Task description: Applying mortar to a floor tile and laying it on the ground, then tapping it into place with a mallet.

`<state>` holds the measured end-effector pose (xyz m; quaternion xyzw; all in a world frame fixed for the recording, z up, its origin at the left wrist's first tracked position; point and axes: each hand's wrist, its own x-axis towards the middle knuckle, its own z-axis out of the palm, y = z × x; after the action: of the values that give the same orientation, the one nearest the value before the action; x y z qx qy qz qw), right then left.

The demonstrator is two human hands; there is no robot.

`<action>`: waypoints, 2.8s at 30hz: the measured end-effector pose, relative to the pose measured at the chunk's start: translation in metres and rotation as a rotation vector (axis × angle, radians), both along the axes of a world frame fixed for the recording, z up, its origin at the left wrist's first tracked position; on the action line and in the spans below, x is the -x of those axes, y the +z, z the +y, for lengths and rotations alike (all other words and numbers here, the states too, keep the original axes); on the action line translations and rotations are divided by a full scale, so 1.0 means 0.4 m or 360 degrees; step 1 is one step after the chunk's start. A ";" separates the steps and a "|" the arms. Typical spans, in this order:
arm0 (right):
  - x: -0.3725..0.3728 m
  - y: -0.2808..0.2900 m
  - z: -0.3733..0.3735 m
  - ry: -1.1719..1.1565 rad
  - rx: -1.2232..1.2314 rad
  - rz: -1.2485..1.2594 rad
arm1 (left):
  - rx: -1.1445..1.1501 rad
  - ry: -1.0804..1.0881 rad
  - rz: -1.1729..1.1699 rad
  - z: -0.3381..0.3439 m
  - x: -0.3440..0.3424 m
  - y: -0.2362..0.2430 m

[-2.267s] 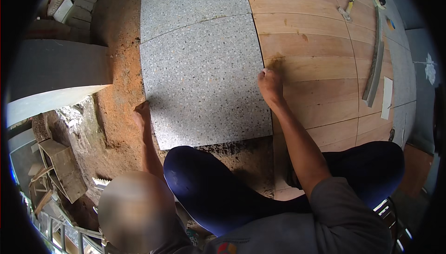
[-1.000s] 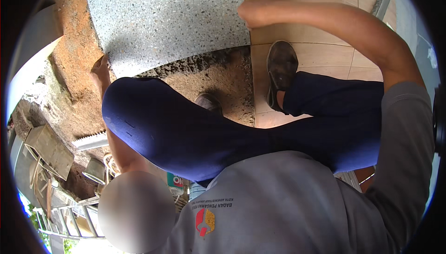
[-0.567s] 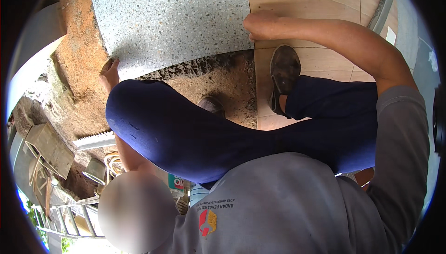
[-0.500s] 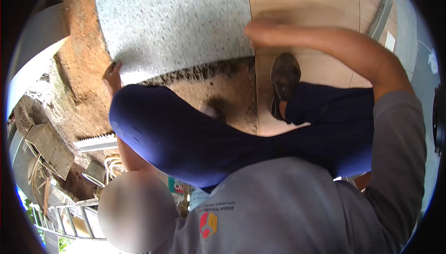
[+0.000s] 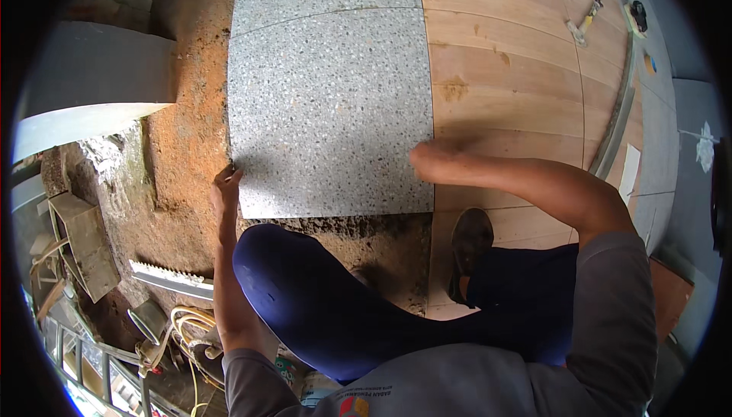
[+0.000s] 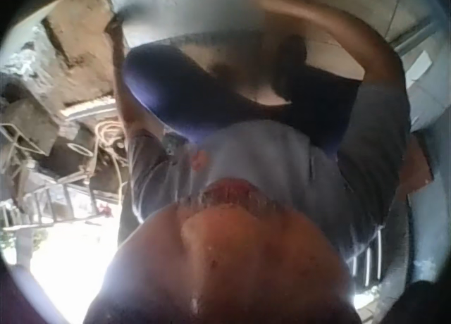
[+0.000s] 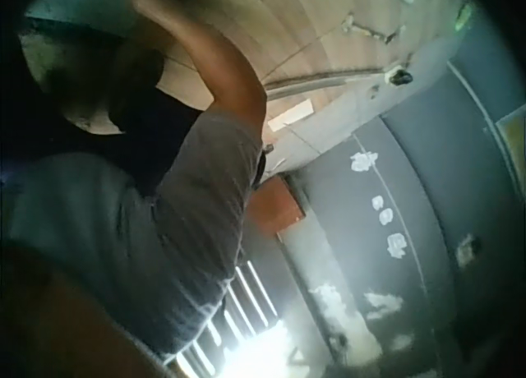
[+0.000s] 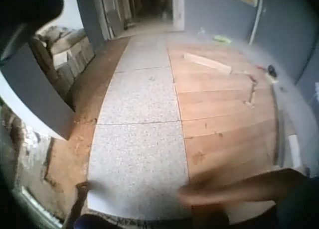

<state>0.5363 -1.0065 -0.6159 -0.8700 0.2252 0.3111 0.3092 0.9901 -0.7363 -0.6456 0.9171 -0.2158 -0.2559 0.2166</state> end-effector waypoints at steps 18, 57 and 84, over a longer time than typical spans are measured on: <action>-0.207 -0.079 -0.333 -0.0558 0.0655 -0.0207 | -0.0184 -0.0497 -0.0671 -0.178 -0.085 0.081; -0.127 -0.099 -0.422 -0.0647 0.0550 -0.0218 | -0.0413 -0.1534 -0.0677 -0.758 0.068 0.023; 0.115 -0.054 0.019 0.0322 0.0733 -0.0202 | -0.0199 -0.0628 -0.0413 -0.273 -0.111 -0.159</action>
<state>0.4902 -0.9988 -0.6376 -0.9534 0.1820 0.2258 0.0836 1.0345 -0.8454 -0.7093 0.8940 -0.4005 -0.1862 0.0758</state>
